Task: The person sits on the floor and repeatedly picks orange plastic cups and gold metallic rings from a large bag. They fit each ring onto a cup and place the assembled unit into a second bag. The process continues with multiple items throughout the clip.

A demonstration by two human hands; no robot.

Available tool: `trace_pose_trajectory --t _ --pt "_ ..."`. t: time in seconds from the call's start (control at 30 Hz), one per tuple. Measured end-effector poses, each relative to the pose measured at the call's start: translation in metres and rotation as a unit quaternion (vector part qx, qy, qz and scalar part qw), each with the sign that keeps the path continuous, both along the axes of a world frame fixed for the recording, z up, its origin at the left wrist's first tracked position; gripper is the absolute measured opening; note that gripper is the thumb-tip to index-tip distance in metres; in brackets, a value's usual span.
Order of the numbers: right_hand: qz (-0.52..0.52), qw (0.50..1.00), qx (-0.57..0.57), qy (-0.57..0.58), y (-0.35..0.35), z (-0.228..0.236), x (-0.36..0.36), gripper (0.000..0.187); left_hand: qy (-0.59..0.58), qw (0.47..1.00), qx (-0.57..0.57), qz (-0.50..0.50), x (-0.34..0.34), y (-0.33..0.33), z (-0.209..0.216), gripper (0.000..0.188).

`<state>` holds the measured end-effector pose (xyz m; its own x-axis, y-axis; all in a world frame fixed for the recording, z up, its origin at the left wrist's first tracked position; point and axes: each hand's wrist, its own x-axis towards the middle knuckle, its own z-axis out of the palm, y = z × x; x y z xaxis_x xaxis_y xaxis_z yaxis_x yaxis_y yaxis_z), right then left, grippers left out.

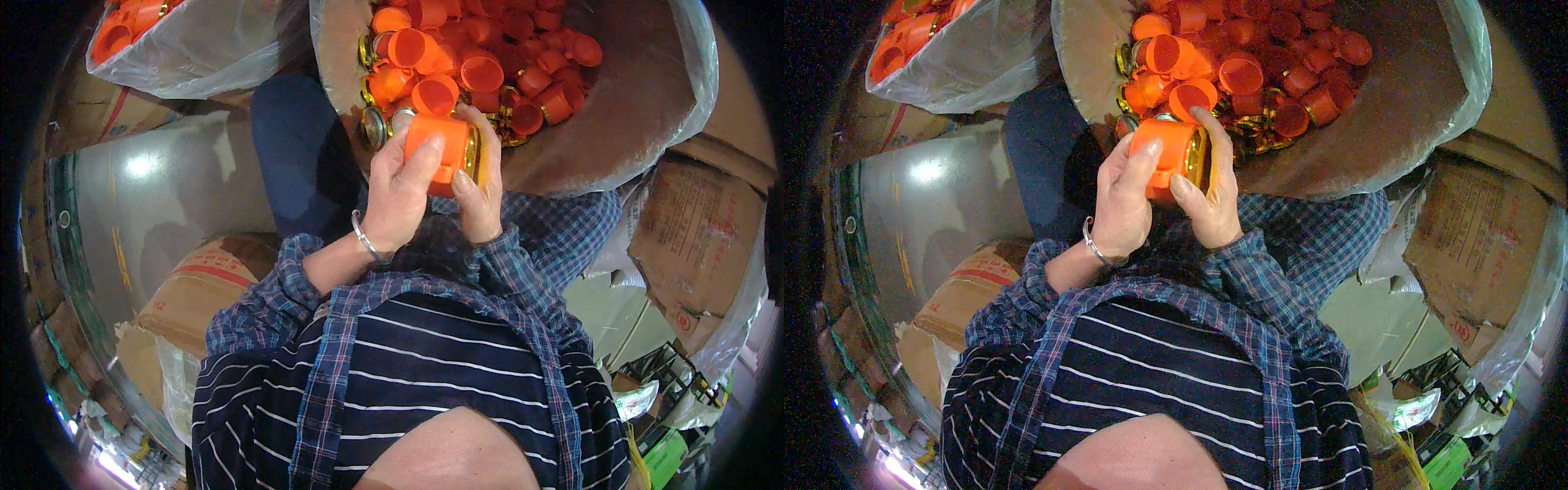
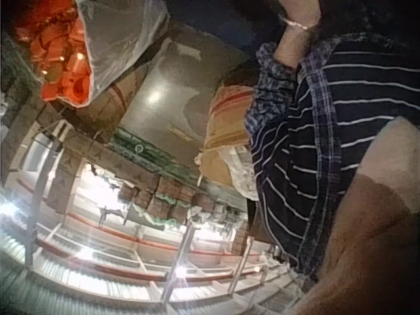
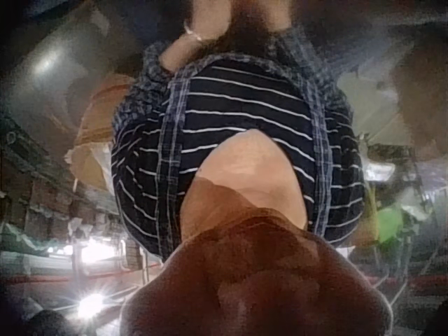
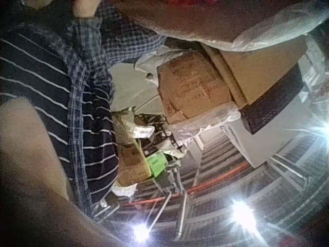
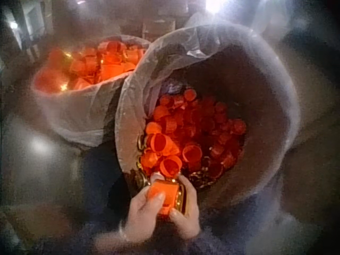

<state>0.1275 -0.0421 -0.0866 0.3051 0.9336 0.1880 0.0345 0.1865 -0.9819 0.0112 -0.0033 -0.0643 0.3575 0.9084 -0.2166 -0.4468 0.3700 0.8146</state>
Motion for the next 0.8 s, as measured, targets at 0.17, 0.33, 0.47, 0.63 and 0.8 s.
trace_pose_trajectory --t 0.17,0.33,0.47,0.63,0.8 --pt "0.014 0.998 -0.055 0.006 -0.01 -0.005 0.009 0.082 -0.019 0.999 -0.048 -0.011 0.001 0.003 0.002 0.03" --pt "-0.001 0.995 -0.027 0.1 -0.005 -0.011 0.008 0.079 -0.04 0.994 -0.098 0.008 0.0 0.011 0.008 0.027" --pt "-0.027 0.959 -0.054 0.278 -0.003 -0.008 0.003 0.069 -0.07 0.985 -0.154 0.029 -0.002 0.02 0.011 0.027" --pt "-0.057 0.894 -0.092 0.434 0.0 -0.005 0.009 0.054 -0.117 0.98 -0.155 0.045 -0.006 0.024 0.016 0.026" --pt "-0.017 0.796 -0.162 0.583 0.001 -0.014 0.017 0.056 -0.087 0.984 -0.14 0.065 -0.008 0.029 0.017 0.026"
